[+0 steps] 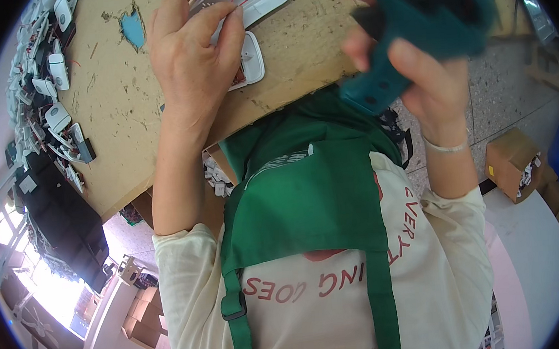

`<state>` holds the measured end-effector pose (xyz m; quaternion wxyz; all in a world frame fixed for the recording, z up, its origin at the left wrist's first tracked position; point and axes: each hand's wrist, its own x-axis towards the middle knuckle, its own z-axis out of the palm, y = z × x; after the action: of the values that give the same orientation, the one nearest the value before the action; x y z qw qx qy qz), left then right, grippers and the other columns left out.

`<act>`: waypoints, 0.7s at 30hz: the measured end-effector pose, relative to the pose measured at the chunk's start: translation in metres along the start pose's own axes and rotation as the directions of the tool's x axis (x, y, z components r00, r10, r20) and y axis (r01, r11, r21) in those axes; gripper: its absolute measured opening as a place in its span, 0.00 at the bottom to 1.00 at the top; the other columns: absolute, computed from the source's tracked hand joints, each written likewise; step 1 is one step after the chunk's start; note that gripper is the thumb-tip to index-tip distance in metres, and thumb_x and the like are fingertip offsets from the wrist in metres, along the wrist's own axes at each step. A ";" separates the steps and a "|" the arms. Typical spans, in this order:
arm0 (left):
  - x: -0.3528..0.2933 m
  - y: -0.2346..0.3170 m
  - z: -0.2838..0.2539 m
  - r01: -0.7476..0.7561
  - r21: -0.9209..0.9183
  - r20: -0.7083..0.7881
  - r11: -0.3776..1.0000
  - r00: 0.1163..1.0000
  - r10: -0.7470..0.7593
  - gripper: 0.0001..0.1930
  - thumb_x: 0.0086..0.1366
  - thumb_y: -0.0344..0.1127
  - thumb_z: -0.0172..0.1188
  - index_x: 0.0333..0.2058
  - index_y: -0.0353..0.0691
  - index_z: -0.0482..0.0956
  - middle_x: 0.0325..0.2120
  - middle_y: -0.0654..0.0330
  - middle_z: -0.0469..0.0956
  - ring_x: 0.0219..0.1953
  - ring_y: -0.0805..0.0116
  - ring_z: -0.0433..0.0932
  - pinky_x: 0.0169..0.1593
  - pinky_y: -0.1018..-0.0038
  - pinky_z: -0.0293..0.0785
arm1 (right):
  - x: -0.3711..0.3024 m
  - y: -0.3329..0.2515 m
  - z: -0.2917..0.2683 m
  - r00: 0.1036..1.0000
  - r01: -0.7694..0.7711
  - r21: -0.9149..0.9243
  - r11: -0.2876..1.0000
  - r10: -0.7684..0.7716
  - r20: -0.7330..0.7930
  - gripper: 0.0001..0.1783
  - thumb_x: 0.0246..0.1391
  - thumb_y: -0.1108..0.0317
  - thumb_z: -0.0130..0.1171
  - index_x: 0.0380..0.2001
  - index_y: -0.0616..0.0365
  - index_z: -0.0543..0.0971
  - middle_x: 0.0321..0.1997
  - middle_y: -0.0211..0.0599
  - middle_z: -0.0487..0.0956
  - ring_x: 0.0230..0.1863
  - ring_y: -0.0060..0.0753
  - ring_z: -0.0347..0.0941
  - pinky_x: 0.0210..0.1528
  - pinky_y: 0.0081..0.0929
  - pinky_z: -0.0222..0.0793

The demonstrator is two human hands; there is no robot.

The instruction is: Soldering wires and assembling internal components within a white plastic enclosure.

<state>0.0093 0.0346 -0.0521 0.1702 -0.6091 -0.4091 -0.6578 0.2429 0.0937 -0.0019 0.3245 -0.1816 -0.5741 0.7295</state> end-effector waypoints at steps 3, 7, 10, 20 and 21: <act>0.013 0.009 -0.004 0.039 -0.076 0.021 0.996 0.999 -0.038 0.06 0.46 0.22 0.62 0.27 0.33 0.79 0.38 0.49 0.75 0.38 0.52 0.74 0.42 0.64 0.69 | -0.032 -0.010 -0.008 0.993 -0.046 -0.174 0.984 0.026 -0.111 0.42 0.45 0.56 0.66 0.58 0.70 0.62 0.54 0.55 0.72 0.30 0.27 0.72 0.34 0.24 0.70; 0.042 0.039 -0.015 0.186 0.485 0.451 0.855 0.784 -0.427 0.05 0.46 0.21 0.62 0.26 0.30 0.78 0.36 0.48 0.74 0.36 0.51 0.74 0.40 0.66 0.70 | -0.065 -0.014 -0.017 0.985 -0.131 -0.207 0.969 0.104 -0.139 0.36 0.44 0.68 0.67 0.56 0.69 0.66 0.52 0.52 0.74 0.32 0.28 0.73 0.35 0.23 0.71; 0.039 0.036 -0.014 0.168 0.481 0.452 0.861 0.794 -0.407 0.04 0.46 0.21 0.61 0.24 0.30 0.77 0.34 0.47 0.74 0.36 0.50 0.73 0.40 0.65 0.70 | -0.068 -0.016 -0.015 0.983 -0.162 -0.241 0.957 0.136 -0.121 0.31 0.46 0.76 0.64 0.56 0.66 0.68 0.53 0.49 0.74 0.34 0.27 0.73 0.37 0.23 0.72; 0.039 0.038 -0.009 0.099 0.588 0.445 0.803 0.789 -0.423 0.02 0.45 0.23 0.60 0.20 0.33 0.75 0.33 0.51 0.73 0.36 0.51 0.72 0.40 0.62 0.66 | -0.048 -0.027 -0.014 0.943 -0.328 -0.340 0.882 0.286 -0.167 0.20 0.46 0.76 0.66 0.43 0.66 0.75 0.32 0.35 0.78 0.33 0.24 0.73 0.36 0.21 0.71; 0.039 0.039 -0.009 0.100 0.589 0.445 0.802 0.789 -0.425 0.02 0.45 0.23 0.60 0.20 0.33 0.75 0.33 0.51 0.73 0.36 0.51 0.72 0.40 0.62 0.66 | -0.046 -0.026 -0.014 0.956 -0.290 -0.359 0.887 0.248 -0.158 0.19 0.45 0.77 0.66 0.43 0.66 0.75 0.32 0.35 0.78 0.33 0.24 0.73 0.35 0.21 0.70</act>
<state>0.0238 0.0152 -0.0016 0.1093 -0.6349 -0.6911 -0.3276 0.2924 0.0758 0.0139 0.2096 -0.3576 -0.6548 0.6320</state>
